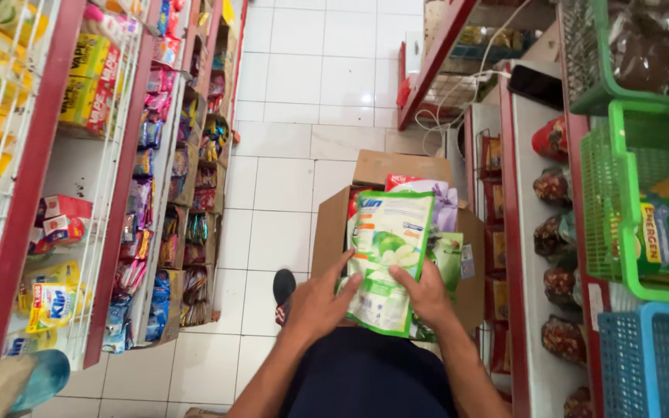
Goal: The person wipes the front edges and surfaces of store shelves using a cloth and a spray bottle. They then pick up packets of floor cleaner from a cardboard box, wipe them with the cloth, and place them onto the shelf.
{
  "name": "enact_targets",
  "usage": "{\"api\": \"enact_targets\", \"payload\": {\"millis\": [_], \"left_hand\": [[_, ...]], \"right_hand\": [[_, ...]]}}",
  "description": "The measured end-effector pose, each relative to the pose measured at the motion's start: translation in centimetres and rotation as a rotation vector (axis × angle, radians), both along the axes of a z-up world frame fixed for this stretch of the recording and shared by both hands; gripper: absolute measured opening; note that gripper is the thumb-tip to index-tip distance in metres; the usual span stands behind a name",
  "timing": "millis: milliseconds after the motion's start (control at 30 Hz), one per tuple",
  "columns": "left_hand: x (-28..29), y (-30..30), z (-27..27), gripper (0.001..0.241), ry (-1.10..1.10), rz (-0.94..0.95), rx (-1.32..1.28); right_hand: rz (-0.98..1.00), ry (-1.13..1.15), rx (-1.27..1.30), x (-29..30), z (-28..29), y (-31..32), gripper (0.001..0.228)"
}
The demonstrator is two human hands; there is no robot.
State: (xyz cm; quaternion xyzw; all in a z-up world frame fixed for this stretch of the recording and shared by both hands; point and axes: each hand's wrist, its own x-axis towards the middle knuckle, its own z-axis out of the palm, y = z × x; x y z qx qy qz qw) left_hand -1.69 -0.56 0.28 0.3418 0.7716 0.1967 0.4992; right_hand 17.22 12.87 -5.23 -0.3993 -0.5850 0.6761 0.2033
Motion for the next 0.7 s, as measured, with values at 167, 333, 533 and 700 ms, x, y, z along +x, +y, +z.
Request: {"api": "enact_targets", "payload": {"millis": [167,333,533,700], "left_hand": [[-0.7,-0.5,-3.4,0.078,-0.359,0.112,0.614],[3.7,2.6,-8.8,0.07,-0.468,0.399,0.825],[2.3,3.4,-10.3,0.056,-0.939,0.825,0.661],[-2.5,1.4,-6.3,0.055,-0.867,0.802,0.779]], "right_hand": [[0.141,-0.227,0.469,-1.7,4.4,0.1,0.04],[0.408,-0.338,0.985,-4.4,7.0,-2.5,0.066],[0.445,-0.378,1.008,-4.1,8.4,-3.6,0.071],[0.137,-0.214,0.785,-3.1,7.6,0.8,0.06]]}}
